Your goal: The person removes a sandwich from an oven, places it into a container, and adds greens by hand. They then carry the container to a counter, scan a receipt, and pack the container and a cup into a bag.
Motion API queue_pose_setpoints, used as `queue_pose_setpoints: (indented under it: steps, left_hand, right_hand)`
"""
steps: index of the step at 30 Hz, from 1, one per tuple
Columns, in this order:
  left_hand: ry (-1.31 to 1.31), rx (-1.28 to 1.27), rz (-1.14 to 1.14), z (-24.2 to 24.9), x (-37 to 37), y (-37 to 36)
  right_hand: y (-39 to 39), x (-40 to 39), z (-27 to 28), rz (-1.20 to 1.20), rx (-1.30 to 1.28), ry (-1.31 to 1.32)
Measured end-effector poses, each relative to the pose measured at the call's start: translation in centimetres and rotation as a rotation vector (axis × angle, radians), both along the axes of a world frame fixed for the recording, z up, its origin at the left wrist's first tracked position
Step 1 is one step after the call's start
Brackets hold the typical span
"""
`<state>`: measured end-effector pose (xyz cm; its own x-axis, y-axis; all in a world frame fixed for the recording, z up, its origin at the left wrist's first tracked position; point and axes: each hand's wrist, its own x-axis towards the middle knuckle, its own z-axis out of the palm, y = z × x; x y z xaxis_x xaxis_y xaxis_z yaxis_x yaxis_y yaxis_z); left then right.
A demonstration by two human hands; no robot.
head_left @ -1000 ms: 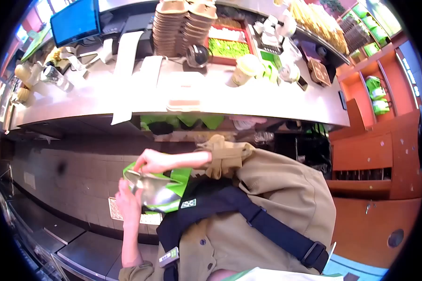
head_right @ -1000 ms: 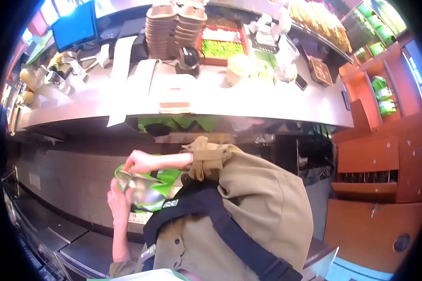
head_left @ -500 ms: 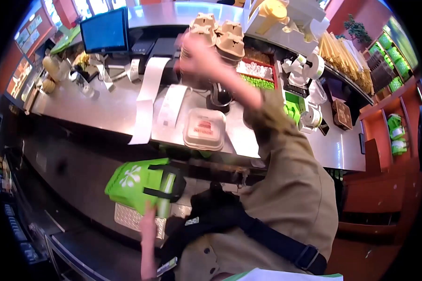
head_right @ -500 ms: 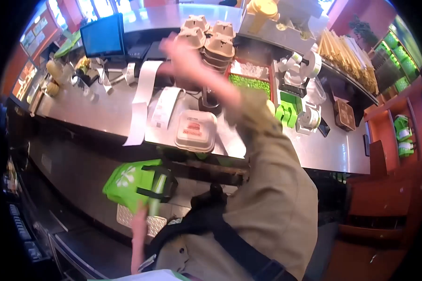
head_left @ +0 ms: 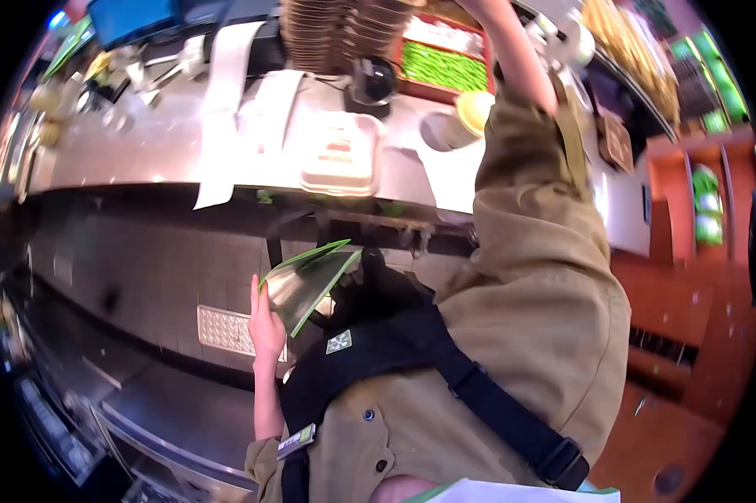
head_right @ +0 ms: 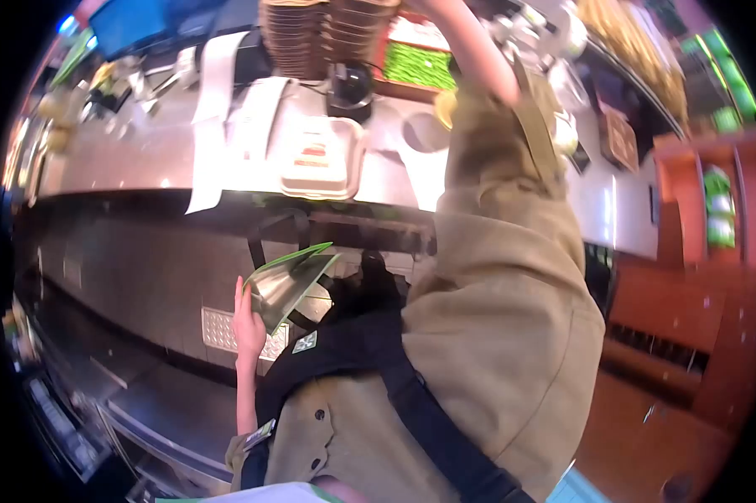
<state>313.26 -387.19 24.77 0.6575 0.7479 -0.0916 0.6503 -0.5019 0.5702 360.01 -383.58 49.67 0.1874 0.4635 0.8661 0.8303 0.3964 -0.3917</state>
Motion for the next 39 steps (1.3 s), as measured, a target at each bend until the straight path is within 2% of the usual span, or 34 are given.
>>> queue_pose_setpoints:
  steps: [1,3,4,7,8,9,11,13,14,16,17,20,22,24,26,27,28,29,33,34,35,37,39]
  left_hand:
    - [-0.019,0.056,-0.065,-0.6,0.2,0.2]
    - [-0.005,-0.002,-0.120,-1.1,1.1,0.3]
    - [0.026,-0.148,-0.086,-0.6,2.0,0.2]
    - [0.021,-0.177,-0.193,-1.9,3.9,0.0]
    - [-0.013,-0.115,-0.248,-2.2,4.4,-0.4]
    - [-0.048,-0.045,-0.307,-2.5,5.2,-0.6]
    - [-0.105,0.037,-0.371,-2.5,7.2,-1.3]
    - [-0.130,0.043,-0.363,-2.3,8.5,-2.9]
    - [-0.108,0.032,-0.345,-2.6,9.0,-3.4]
    - [-0.019,0.006,-0.283,-2.5,9.9,-5.5]
    - [0.025,-0.002,-0.249,-2.3,10.5,-6.2]
    - [0.020,0.083,-0.214,-4.0,11.8,-9.2]
    - [0.046,0.081,-0.129,-3.8,12.3,-11.1]
    - [0.030,0.109,-0.041,-3.5,12.4,-12.6]
    - [-0.022,0.088,-0.004,-3.4,11.8,-13.7]
    - [-0.074,0.068,0.008,-3.2,11.6,-14.2]
    - [-0.119,0.066,0.020,-3.1,11.3,-14.5]
    - [-0.128,0.079,0.049,-2.9,11.2,-14.9]
    - [-0.133,0.166,0.125,-0.7,11.4,-15.7]
    - [-0.118,0.189,0.172,0.7,11.2,-15.9]
    - [-0.110,0.223,0.220,1.5,10.9,-16.1]
    - [-0.134,0.372,0.091,1.1,10.0,-17.2]
    - [-0.132,0.449,0.002,0.8,9.2,-19.3]
  right_hand:
    - [-6.4,-2.1,-0.9,-0.018,0.030,0.099]
    - [-17.9,-5.8,-4.1,-0.090,0.105,0.383]
    - [-23.0,-7.0,-6.5,-0.122,0.166,0.592]
    - [-34.9,-6.3,-14.9,-0.163,0.337,1.359]
    - [-38.7,-4.9,-18.3,-0.131,0.409,1.628]
    - [-42.0,-2.9,-22.2,0.093,0.426,1.790]
    - [-43.2,-0.1,-25.6,0.475,0.316,1.828]
    - [-46.8,5.4,-31.6,-0.023,0.276,2.023]
    - [-47.1,7.5,-32.1,-0.375,0.230,1.893]
    - [-45.8,10.8,-33.4,-0.904,-0.219,1.425]
    - [-44.5,11.8,-33.9,-1.071,-0.459,1.152]
    - [-39.6,12.1,-34.6,-1.032,-1.098,0.497]
    - [-37.0,10.5,-33.5,-0.927,-1.355,0.302]
    - [-34.5,7.5,-28.1,-0.858,-1.492,0.282]
    - [-32.6,2.8,-20.6,-0.676,-1.465,0.475]
    - [-33.0,0.5,-19.8,-0.301,-1.211,0.595]
    - [-33.4,-1.8,-19.0,0.238,-0.915,0.886]
    - [-33.8,-4.0,-18.2,0.727,-0.756,1.098]
    - [-27.1,-12.2,-18.2,1.126,-1.318,0.875]
    - [-25.4,-13.8,-21.3,1.113,-1.283,0.842]
    - [-24.2,-14.5,-23.4,1.105,-1.459,0.797]
    - [-23.2,-16.0,-27.8,1.086,-1.395,0.895]
    - [-23.0,-19.0,-32.6,0.656,-1.246,1.066]
